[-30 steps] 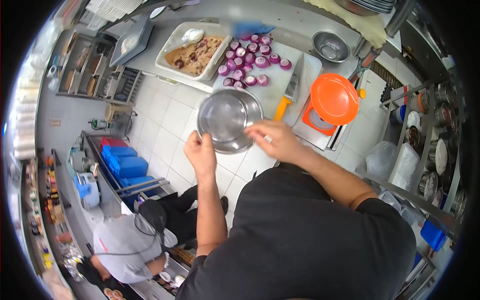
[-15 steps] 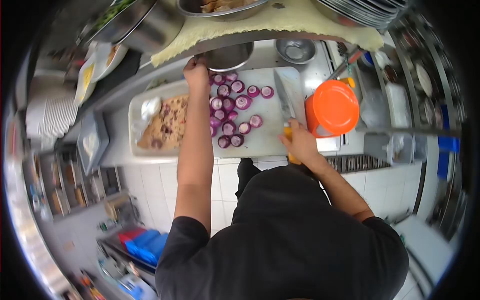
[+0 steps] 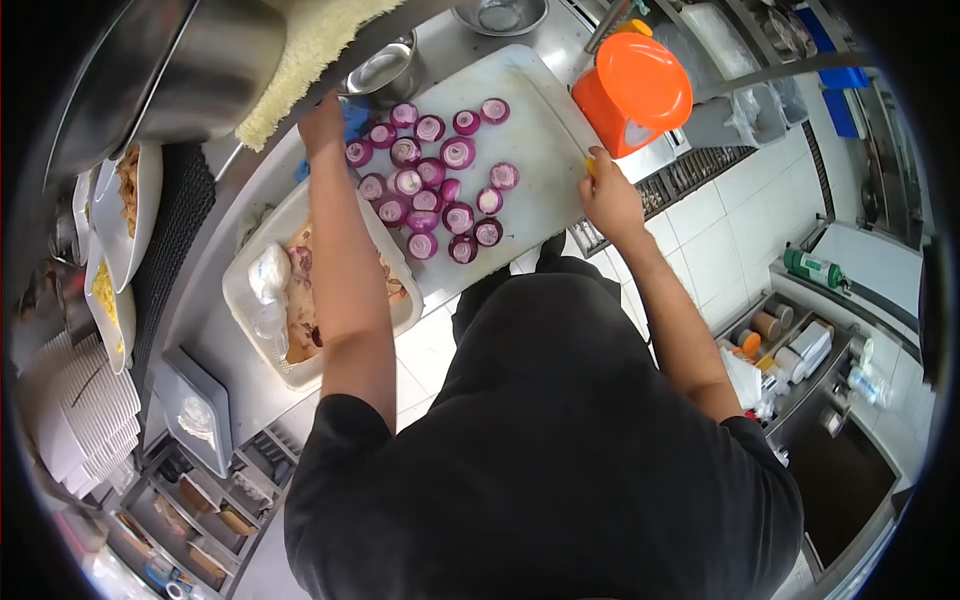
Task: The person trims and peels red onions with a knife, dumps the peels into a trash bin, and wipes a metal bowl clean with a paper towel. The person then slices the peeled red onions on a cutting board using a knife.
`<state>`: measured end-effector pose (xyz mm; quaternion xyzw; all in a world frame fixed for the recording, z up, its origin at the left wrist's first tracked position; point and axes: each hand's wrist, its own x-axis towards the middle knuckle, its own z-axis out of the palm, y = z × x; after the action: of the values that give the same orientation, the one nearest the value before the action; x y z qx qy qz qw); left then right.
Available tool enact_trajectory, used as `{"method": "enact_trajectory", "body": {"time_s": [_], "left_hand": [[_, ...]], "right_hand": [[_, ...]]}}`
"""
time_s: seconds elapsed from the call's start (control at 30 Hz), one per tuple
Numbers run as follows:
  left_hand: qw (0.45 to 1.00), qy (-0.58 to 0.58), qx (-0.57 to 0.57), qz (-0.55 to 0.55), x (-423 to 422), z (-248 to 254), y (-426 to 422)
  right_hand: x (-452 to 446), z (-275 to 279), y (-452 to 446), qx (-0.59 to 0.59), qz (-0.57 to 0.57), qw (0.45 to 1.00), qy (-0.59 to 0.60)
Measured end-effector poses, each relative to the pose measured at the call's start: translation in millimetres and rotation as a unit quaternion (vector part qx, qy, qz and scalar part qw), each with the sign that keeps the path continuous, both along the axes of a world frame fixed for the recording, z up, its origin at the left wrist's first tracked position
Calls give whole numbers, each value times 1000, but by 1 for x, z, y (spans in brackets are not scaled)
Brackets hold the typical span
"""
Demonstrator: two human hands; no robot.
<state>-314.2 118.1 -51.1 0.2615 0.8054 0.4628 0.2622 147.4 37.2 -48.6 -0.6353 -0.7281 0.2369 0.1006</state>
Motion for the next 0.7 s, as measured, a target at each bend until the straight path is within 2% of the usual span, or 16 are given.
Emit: {"method": "enact_trajectory", "body": {"time_s": [0.03, 0.1, 0.13, 0.17, 0.23, 0.33, 0.37, 0.57, 0.7], "left_hand": [[966, 259, -7, 18, 18, 2, -7], [957, 277, 63, -52, 81, 11, -25], [945, 282, 56, -156, 114, 24, -31], [911, 334, 38, -241, 140, 18, -32], [813, 487, -12, -319, 185, 6, -29], [777, 502, -110, -364, 217, -18, -21], [801, 455, -135, -364, 221, -25, -20], [778, 460, -74, -422, 252, -11, -67], [812, 396, -76, -422, 249, -14, -85]], "right_hand": [[5, -2, -2, 11, -5, 1000, 26], [16, 5, -13, -27, -17, 998, 47], [21, 9, -16, -44, -21, 997, 58], [26, 5, -20, -59, -31, 996, 54], [32, 5, -30, -85, -30, 994, 61], [52, -10, -36, -73, 5, 995, 70], [57, -13, -40, -76, 12, 994, 82], [82, -12, -38, -103, 59, 989, 90], [82, -6, -26, -67, 97, 989, 94]]}}
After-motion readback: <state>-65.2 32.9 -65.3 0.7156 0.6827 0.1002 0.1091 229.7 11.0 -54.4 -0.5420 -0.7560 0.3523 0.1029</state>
